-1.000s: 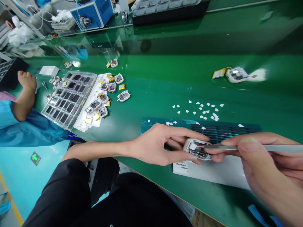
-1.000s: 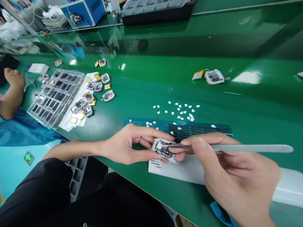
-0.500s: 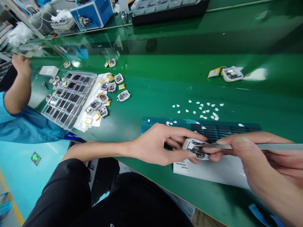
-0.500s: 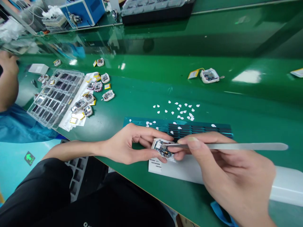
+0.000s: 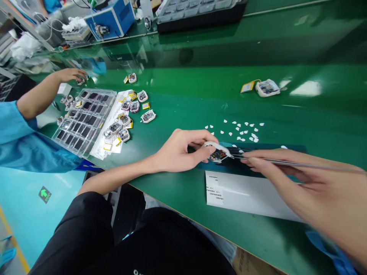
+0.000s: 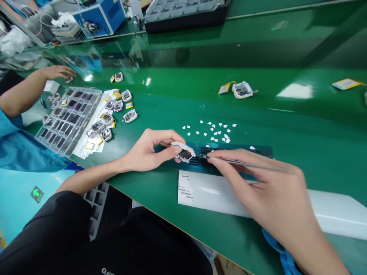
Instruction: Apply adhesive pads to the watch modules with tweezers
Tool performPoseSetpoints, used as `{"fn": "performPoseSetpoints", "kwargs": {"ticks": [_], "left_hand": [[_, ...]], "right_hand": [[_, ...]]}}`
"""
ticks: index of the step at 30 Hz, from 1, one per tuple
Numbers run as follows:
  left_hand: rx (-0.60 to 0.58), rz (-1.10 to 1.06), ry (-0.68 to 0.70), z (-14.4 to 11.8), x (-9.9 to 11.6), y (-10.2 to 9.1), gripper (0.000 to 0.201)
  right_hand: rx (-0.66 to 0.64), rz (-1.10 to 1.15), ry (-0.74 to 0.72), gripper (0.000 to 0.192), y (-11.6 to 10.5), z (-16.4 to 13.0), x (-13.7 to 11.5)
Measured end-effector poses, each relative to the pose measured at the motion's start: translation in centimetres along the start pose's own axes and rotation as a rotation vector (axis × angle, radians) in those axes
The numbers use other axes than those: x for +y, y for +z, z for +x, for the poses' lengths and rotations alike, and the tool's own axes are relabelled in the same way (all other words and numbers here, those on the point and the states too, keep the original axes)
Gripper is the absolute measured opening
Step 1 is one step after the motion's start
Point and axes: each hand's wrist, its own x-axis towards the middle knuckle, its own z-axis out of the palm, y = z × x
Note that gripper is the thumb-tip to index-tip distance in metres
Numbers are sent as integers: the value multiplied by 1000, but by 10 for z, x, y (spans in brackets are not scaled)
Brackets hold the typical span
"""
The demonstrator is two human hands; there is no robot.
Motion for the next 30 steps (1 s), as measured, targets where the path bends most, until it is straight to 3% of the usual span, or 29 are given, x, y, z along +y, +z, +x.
{"fn": "performPoseSetpoints", "kwargs": {"ticks": [3, 6, 13, 17, 21, 27, 29, 30], "left_hand": [[-163, 257, 87, 0, 2, -5, 17], [-300, 369, 158, 1, -1, -5, 23], [-412, 676, 308, 2, -18, -2, 28], [-427, 815, 361, 1, -19, 2, 27], [-445, 870, 410, 2, -19, 4, 24], [-426, 794, 510, 2, -18, 2, 26], [-307, 600, 556, 1, -14, -1, 24], [-171, 462, 524, 1, -11, -3, 23]], "right_hand": [[-64, 73, -63, 28, 6, 11, 0], [-96, 79, -69, 31, 7, 15, 5], [-141, 71, -115, 30, 2, 18, 14], [-134, 68, -180, 24, 5, 15, 14], [-15, 48, -255, 21, 9, 11, 8], [145, -23, -307, 21, 3, 13, -7], [143, -54, -274, 21, 0, 12, -10], [139, -78, -220, 21, -2, 10, -10]]}}
